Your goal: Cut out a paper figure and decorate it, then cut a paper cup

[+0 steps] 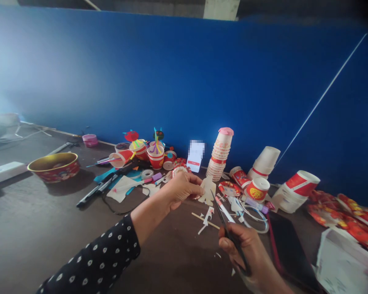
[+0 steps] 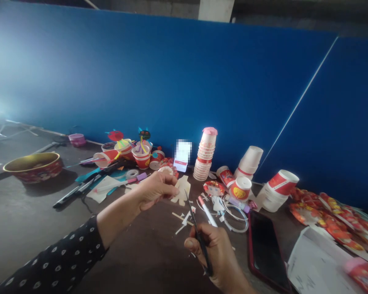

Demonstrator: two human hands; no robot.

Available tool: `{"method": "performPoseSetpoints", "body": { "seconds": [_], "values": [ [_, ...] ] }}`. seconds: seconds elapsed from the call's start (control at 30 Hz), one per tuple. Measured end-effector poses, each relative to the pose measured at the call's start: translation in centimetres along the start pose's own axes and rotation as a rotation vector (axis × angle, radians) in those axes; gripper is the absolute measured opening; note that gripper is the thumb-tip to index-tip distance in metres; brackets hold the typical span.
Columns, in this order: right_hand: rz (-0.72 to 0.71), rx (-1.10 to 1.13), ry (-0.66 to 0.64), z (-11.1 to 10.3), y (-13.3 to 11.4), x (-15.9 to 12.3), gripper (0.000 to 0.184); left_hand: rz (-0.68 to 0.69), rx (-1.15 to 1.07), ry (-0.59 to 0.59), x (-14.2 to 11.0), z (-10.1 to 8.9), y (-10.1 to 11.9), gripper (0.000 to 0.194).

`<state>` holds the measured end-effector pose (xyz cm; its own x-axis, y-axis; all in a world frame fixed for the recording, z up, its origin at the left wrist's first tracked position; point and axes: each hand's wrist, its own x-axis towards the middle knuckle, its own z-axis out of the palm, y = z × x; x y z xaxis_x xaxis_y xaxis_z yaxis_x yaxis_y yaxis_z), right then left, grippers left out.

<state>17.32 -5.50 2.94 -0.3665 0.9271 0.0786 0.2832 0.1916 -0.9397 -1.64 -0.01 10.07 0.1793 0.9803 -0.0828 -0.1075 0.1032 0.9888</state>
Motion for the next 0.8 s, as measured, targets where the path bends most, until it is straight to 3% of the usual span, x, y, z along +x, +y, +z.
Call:
{"method": "performPoseSetpoints", "body": {
  "seconds": [0.6, 0.8],
  "values": [
    [0.029, 0.046, -0.010, 0.02, 0.28, 0.10, 0.044, 0.012, 0.001, -0.026, 0.08, -0.18, -0.18, 0.010],
    [0.104, 0.150, 0.010, 0.28, -0.04, -0.18, 0.047, 0.028, 0.020, -0.018, 0.22, -0.23, -0.40, 0.010]
  ]
}}
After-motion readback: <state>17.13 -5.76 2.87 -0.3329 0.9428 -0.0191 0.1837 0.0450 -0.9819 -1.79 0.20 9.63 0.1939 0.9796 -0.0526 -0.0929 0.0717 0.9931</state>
